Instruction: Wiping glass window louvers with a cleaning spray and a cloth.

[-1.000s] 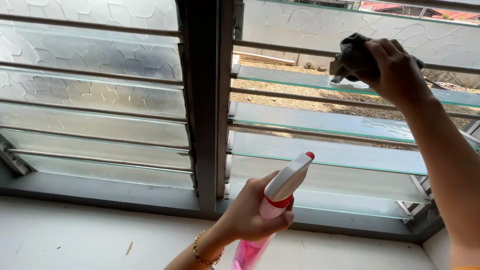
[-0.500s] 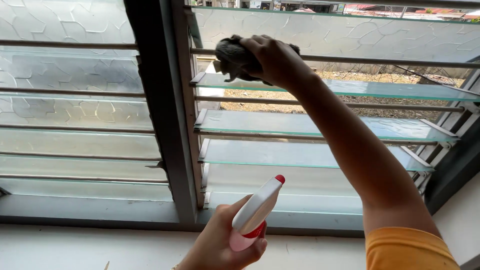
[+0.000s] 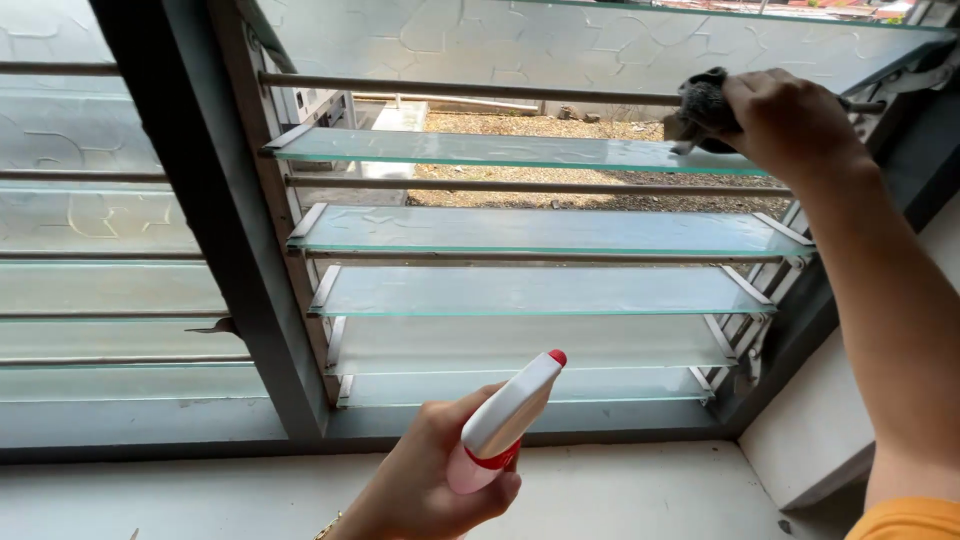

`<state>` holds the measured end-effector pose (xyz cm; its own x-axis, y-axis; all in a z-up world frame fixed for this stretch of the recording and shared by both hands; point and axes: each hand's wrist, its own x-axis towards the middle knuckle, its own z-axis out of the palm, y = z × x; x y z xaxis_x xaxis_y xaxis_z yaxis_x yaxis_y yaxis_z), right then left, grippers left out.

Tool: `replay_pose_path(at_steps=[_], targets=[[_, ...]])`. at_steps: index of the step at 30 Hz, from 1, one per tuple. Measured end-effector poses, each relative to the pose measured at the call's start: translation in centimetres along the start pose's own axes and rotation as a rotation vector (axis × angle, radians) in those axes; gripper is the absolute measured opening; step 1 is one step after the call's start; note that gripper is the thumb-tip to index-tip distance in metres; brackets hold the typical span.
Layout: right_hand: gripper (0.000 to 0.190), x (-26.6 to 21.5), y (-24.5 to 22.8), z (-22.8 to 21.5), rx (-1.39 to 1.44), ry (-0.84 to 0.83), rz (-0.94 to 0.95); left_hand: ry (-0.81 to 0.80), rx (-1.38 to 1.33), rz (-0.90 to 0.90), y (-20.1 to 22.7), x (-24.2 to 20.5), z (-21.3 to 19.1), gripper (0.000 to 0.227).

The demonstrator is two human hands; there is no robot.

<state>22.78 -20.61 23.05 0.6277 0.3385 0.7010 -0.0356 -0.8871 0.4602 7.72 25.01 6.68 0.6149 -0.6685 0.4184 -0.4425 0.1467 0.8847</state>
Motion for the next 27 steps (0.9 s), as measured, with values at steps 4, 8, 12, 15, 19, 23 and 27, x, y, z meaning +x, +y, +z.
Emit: replay_pose_path(at_steps=[4, 8, 12, 15, 19, 23, 27], targets=[[0.052, -1.1, 1.5, 0.5, -0.009, 0.226, -0.128, -0.138, 0.021, 0.119, -1.1, 4.6, 4.5, 0.066], [0.046, -6.7, 8.0, 1.5, -0.062, 0.224, 0.039, -0.219, 0.008, 0.175, -3.0, 8.1, 8.7, 0.063], [0.041, -7.4, 11.6, 4.8, -0.208, 0.186, 0.098, -0.211, 0.025, 0.179, -4.5, 9.6, 11.2, 0.063], [0.029, -7.9, 13.3, 7.5, -0.240, 0.137, 0.171, -0.125, 0.035, 0.197, -6.1, 8.5, 12.0, 0.063], [0.032, -9.2, 12.7, 3.1, -0.037, 0.271, 0.171, 0.036, 0.035, 0.153, -8.9, 5.6, 11.4, 0.060], [0.020, -15.8, 10.7, -1.0, 0.655, 0.472, 0.347, 0.096, -0.036, 0.143, -11.4, 1.9, 8.9, 0.054], [0.018, -28.3, -5.2, -1.1, 1.662, 0.778, 0.846, 0.054, -0.129, 0.161, -14.3, -1.3, 5.6, 0.057]])
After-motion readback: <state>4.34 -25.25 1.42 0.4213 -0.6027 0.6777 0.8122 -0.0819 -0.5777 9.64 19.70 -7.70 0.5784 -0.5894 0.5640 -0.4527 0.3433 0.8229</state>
